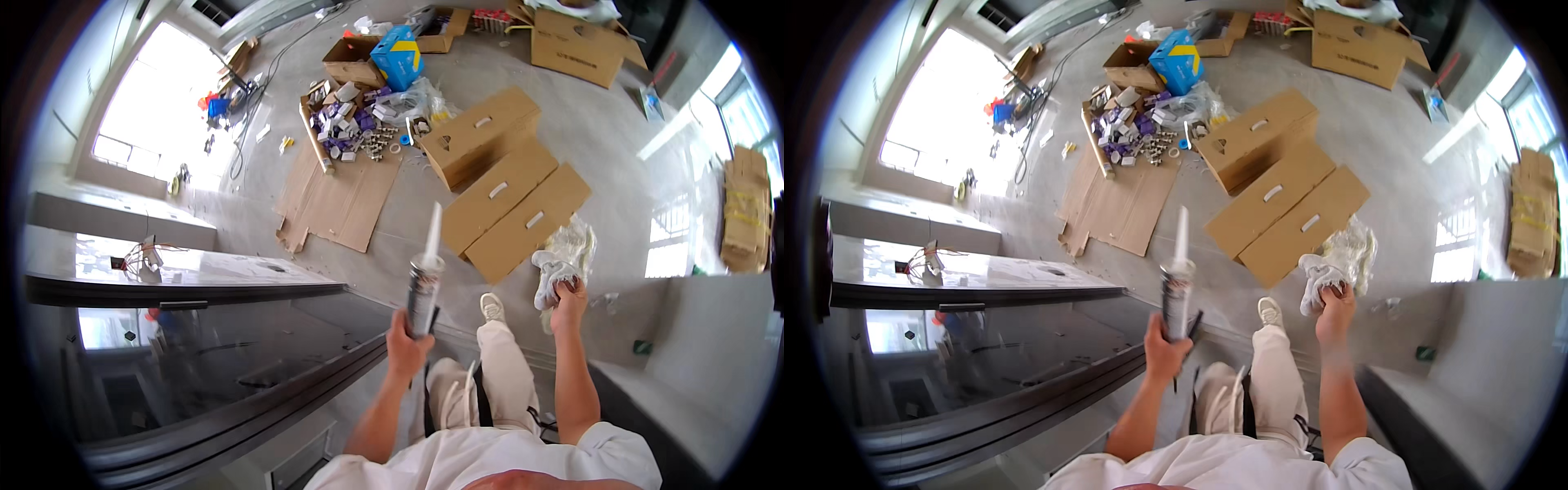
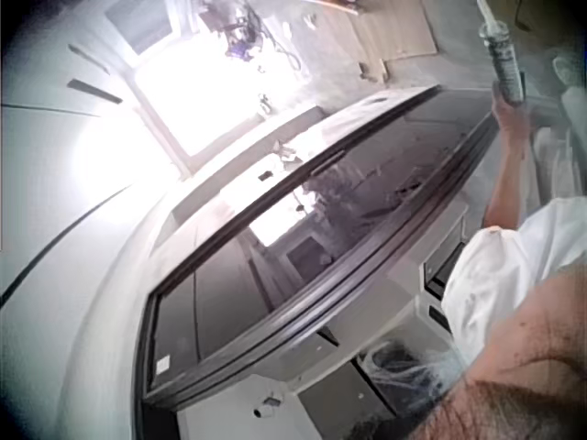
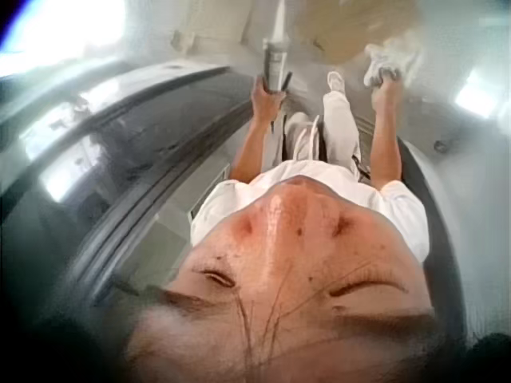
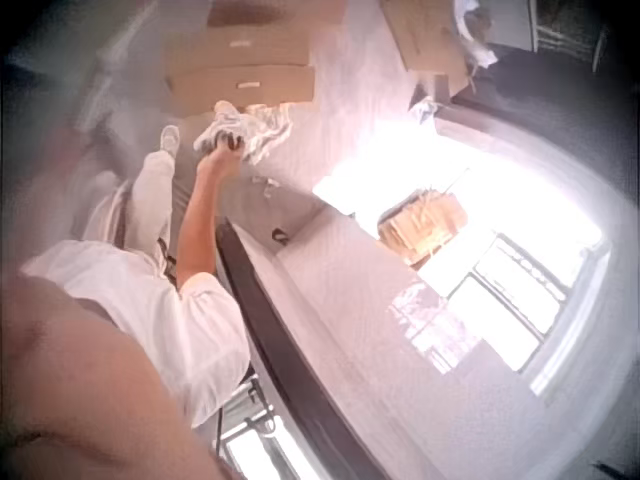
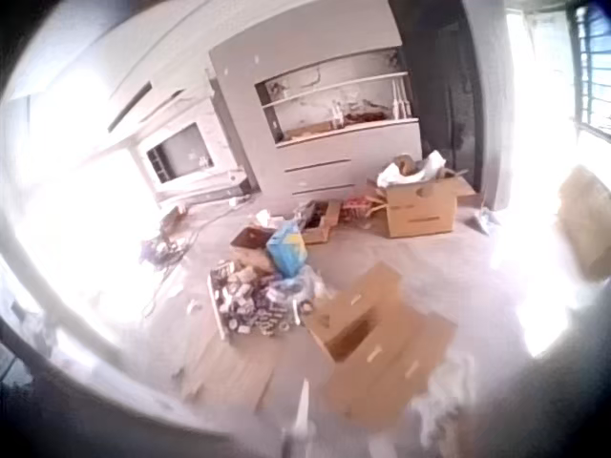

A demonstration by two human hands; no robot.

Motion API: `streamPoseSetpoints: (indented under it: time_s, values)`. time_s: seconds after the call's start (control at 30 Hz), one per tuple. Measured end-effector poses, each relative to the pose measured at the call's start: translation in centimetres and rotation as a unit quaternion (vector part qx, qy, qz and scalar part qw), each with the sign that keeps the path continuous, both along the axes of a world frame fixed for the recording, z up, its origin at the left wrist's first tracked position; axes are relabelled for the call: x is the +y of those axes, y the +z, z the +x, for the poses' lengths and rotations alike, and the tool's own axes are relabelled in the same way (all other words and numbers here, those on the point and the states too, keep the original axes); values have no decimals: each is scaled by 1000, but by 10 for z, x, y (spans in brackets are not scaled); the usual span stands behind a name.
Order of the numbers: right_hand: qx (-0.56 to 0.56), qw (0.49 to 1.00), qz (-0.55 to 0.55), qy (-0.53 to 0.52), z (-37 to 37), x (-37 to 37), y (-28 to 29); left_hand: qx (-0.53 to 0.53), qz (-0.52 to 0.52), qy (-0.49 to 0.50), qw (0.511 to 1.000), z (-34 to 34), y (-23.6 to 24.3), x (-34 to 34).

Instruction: The person applies sealant to plumbing connections under a sink using a caulking gun. They then wipe the area with a cloth and move to a bathroom to apply sealant to a toilet base.

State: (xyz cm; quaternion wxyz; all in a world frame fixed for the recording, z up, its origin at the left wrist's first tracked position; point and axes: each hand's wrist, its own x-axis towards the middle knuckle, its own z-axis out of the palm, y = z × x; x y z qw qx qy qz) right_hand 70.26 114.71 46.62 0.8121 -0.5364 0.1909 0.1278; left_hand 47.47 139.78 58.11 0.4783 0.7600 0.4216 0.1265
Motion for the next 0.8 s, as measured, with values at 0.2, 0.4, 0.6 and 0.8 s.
streamPoseSetpoints:
  time_s: [0.2,0.4,0.6,0.8]
  values:
    - [-6,999,-12,52,98,98,88,-131,-19,80,988,103,54,135]
    - [-51,991,-61,111,156,230,117,-260,-126,110,951,162,90,269]
    - [-56,981,-95,158,186,393,76,-369,-348,31,861,153,74,461]
    - [12,984,-61,168,211,576,87,-324,-290,89,896,140,77,649]
